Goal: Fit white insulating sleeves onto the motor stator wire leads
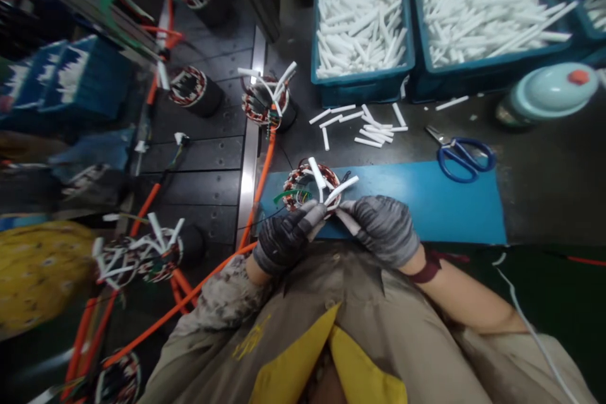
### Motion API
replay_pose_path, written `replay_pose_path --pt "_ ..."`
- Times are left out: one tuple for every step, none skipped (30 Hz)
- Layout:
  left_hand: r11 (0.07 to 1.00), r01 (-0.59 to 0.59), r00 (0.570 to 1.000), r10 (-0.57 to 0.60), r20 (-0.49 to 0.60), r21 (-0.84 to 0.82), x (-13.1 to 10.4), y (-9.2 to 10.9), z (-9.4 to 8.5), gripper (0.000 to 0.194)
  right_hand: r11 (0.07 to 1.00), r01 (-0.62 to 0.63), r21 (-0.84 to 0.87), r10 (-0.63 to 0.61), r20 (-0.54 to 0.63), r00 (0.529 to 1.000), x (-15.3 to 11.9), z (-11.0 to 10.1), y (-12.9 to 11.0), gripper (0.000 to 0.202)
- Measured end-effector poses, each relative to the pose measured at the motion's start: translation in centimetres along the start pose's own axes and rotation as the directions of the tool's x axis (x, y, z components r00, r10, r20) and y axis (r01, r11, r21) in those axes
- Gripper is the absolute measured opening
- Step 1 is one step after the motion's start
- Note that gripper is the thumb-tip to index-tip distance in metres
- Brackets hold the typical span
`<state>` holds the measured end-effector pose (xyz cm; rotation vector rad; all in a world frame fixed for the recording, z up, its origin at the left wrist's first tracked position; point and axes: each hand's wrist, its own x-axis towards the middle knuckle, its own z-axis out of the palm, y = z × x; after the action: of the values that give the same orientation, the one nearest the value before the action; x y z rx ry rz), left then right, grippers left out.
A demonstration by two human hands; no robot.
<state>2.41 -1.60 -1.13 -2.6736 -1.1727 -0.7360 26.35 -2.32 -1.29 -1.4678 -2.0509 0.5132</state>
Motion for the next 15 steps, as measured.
replay_pose_path --pt "0.999 0.011 1.0 -0.011 0.004 -0.048 0.1 -0.1 0.1 0.022 0.985 -0.064 0.16 0.052 0.074 0.996 0.5 -0.2 0.9 0.028" --pt "0.995 0.028 1.0 -0.027 0.01 -0.096 0.2 -0.2 0.2 0.021 0.941 -0.128 0.314 0.089 0.136 0.987 1.2 -0.6 1.9 0.031" --pt "0.989 0.045 0.999 -0.043 0.015 -0.138 0.2 -0.4 0.3 0.021 0.882 -0.187 0.434 0.121 0.175 0.977 2.1 -0.9 3.0 0.033" --pt "0.984 0.055 0.998 -0.054 0.012 -0.169 0.3 -0.5 0.4 0.021 0.84 -0.228 0.493 0.161 0.174 0.971 3.2 -1.2 4.1 0.034" --pt "0.981 0.06 0.998 -0.061 0.002 -0.187 0.2 -0.6 0.5 0.022 0.838 -0.243 0.489 0.218 0.109 0.97 4.5 -1.4 5.2 0.035" --pt "0.979 0.061 0.998 -0.065 -0.014 -0.196 0.2 -0.7 0.7 0.022 0.873 -0.256 0.415 0.265 0.038 0.964 5.8 -1.5 6.1 0.035" --pt "0.978 0.062 0.997 -0.069 -0.027 -0.2 0.2 -0.8 0.8 0.023 0.932 -0.231 0.279 0.231 0.033 0.972 7.2 -1.5 7.0 0.036" --pt "0.977 0.061 0.997 -0.071 -0.039 -0.207 0.1 -0.8 0.9 0.023 0.972 -0.208 0.105 0.204 0.055 0.978 8.5 -1.3 7.6 0.035" --pt "0.974 0.059 0.996 -0.071 -0.048 -0.218 0.1 -0.8 1.0 0.024 0.977 -0.202 -0.074 0.207 0.079 0.975 9.7 -1.0 8.0 0.034" --pt "0.971 0.057 0.996 -0.07 -0.049 -0.231 0.1 -0.8 1.1 0.024 0.957 -0.189 -0.221 0.215 0.102 0.971 10.8 -0.7 8.2 0.032" --pt "0.968 0.055 0.997 -0.069 -0.047 -0.244 0.1 -0.8 1.1 0.024 0.927 -0.175 -0.333 0.226 0.12 0.967 11.5 -0.4 8.3 0.03" --pt "0.966 0.052 0.996 -0.067 -0.051 -0.254 0.2 -0.8 1.0 0.025 0.903 -0.163 -0.397 0.231 0.129 0.964 12.0 -0.1 8.2 0.028" --pt "0.964 0.051 0.996 -0.067 -0.055 -0.262 0.2 -0.8 1.0 0.025 0.898 -0.148 -0.414 0.223 0.137 0.965 12.2 0.1 8.0 0.027" --pt "0.961 0.055 0.996 -0.073 -0.055 -0.269 0.2 -0.8 0.9 0.026 0.913 -0.133 -0.386 0.201 0.141 0.969 12.0 0.1 7.7 0.028" --pt "0.96 0.064 0.996 -0.08 -0.046 -0.273 0.2 -0.8 0.8 0.026 0.939 -0.127 -0.319 0.175 0.129 0.976 11.5 0.0 7.3 0.028"
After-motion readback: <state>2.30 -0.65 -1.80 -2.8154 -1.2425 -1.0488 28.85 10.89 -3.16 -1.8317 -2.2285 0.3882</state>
